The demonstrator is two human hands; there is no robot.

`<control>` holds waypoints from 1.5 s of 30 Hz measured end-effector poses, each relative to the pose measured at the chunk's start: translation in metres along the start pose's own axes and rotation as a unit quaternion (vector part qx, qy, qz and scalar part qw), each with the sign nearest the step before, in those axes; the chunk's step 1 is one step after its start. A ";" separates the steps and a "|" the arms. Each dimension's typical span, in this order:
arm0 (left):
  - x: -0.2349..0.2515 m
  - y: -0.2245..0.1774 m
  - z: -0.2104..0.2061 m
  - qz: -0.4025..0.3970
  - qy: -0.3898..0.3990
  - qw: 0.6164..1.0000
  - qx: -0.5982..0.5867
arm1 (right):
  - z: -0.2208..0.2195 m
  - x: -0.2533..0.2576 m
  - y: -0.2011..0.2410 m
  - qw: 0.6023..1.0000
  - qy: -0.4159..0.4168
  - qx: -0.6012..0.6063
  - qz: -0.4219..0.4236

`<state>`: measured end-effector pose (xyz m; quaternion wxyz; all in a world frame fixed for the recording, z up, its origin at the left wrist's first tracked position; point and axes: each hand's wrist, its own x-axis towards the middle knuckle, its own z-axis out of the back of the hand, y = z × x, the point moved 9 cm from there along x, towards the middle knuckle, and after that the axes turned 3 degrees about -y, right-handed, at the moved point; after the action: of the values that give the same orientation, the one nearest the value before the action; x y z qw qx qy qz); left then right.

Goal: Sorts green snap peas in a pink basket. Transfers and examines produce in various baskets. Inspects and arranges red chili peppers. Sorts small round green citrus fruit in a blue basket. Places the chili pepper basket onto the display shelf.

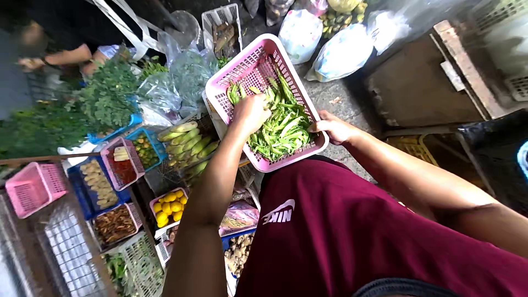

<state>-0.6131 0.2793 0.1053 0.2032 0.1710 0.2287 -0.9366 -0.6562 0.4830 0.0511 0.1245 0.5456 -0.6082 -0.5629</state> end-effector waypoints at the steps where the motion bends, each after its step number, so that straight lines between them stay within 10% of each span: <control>1: -0.004 0.009 0.013 0.009 -0.020 0.998 -0.058 | -0.003 0.000 0.000 1.000 -0.001 0.005 0.003; 7: -0.032 0.044 0.041 -0.009 -0.043 0.951 -0.305 | -0.026 -0.003 -0.003 1.000 0.004 0.004 0.025; 17: -0.046 0.045 0.011 -0.019 0.117 0.977 -0.176 | -0.064 -0.010 -0.020 0.999 -0.012 0.013 0.039; 26: -0.062 0.071 0.050 -0.040 0.026 0.856 -0.515 | -0.084 -0.019 -0.038 0.997 -0.043 0.033 0.051; 32: -0.063 0.069 0.047 -0.067 0.023 0.981 -0.178 | -0.087 -0.024 -0.045 0.995 -0.075 0.047 0.053; 36: -0.060 0.059 0.009 -0.091 0.085 0.992 0.012 | -0.090 -0.025 -0.047 0.994 -0.070 0.054 0.065; 45: -0.052 0.062 0.049 -0.064 -0.017 0.991 -0.113 | -0.085 -0.030 -0.045 0.994 -0.076 0.047 0.057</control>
<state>-0.5514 0.2203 0.1454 0.1643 0.1164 0.3401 -0.9186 -0.5564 0.4709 0.0560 0.0837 0.4710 -0.6720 -0.5653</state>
